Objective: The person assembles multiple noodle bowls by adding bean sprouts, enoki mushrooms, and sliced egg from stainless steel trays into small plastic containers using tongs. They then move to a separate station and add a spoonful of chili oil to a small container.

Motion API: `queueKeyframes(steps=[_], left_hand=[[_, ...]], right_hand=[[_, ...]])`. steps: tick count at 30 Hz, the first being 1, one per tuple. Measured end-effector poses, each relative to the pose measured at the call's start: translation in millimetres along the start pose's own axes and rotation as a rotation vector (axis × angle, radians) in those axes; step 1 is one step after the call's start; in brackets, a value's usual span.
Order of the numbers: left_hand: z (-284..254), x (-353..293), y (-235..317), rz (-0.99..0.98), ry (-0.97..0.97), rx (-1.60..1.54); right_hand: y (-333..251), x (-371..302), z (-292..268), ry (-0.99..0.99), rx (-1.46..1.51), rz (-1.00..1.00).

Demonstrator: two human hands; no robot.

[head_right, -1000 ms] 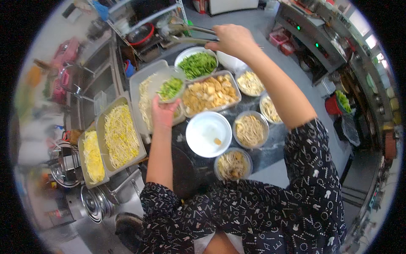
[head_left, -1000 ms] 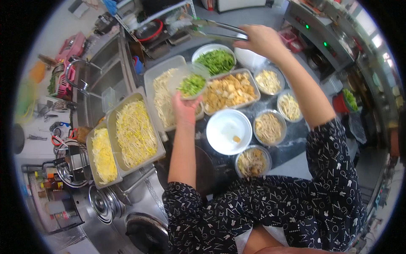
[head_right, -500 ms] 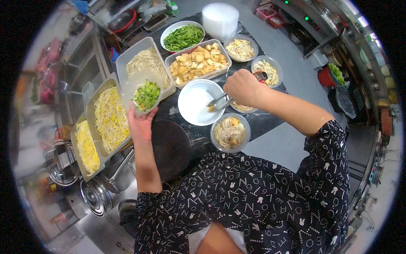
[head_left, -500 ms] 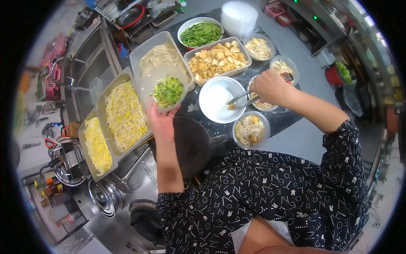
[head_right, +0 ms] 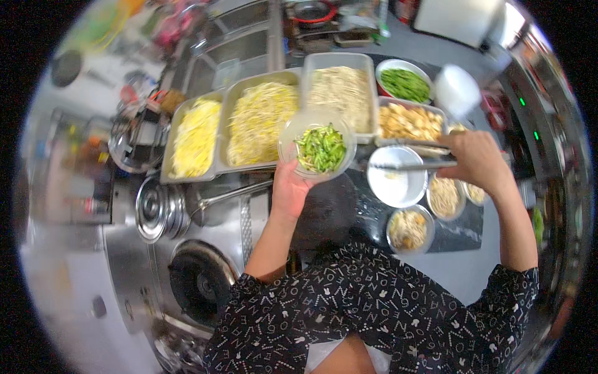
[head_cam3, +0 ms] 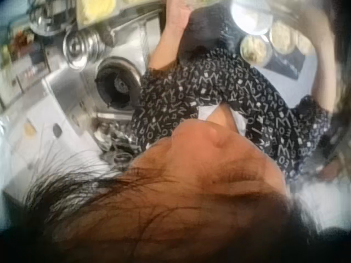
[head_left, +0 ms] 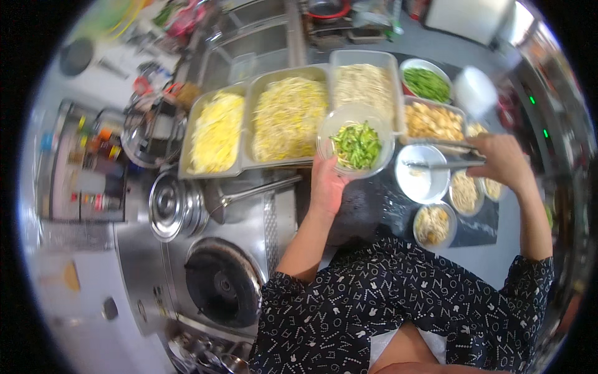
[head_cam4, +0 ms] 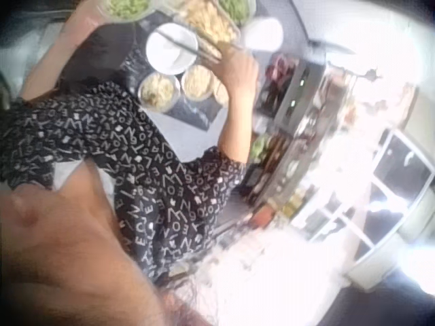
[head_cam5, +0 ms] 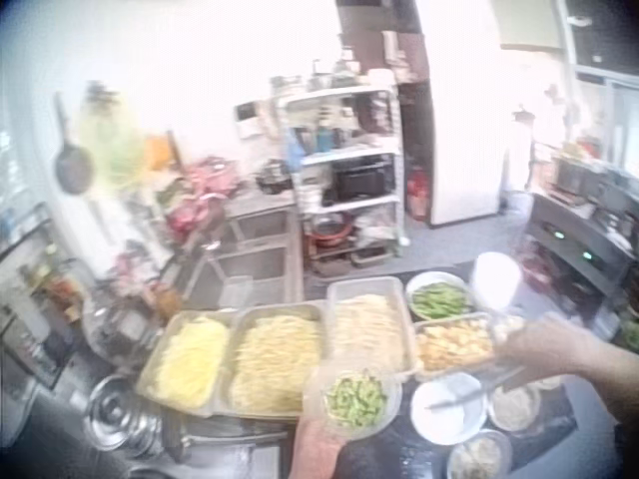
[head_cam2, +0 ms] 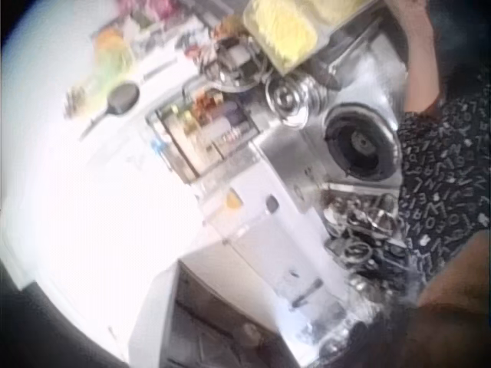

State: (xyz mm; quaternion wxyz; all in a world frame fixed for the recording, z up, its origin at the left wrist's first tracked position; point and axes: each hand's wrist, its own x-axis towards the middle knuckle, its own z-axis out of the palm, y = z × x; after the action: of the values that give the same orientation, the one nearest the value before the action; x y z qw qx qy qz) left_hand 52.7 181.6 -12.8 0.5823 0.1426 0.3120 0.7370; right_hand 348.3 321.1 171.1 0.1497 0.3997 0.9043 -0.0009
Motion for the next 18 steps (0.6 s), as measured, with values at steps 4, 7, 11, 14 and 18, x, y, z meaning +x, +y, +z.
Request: queueKeyframes(steps=[4,7,11,14,18], left_hand=[[-14.8,-57.4,26.4,0.272,0.160,-0.072],[-50.0,-95.9,52.0,0.475,0.346,-0.049],[-93.0,-144.9,75.5,0.704,0.521,0.059],[-105.6,-178.7,80.2,0.796,0.673,0.233],[-115.5,-196.0,89.6,0.790,0.814,0.065]], right_hand=[[-45.5,80.6,-52.3,0.343,0.033,-0.239],[-136.8,173.1,-53.7,0.531,-0.044,-0.519],[-287.3,292.9,-37.9,0.386,-0.094,-0.634],[-354.6,326.6,-19.8,0.239,-0.071,-0.588],[-378.6,331.7,-3.8,0.137,0.050,-0.624]])
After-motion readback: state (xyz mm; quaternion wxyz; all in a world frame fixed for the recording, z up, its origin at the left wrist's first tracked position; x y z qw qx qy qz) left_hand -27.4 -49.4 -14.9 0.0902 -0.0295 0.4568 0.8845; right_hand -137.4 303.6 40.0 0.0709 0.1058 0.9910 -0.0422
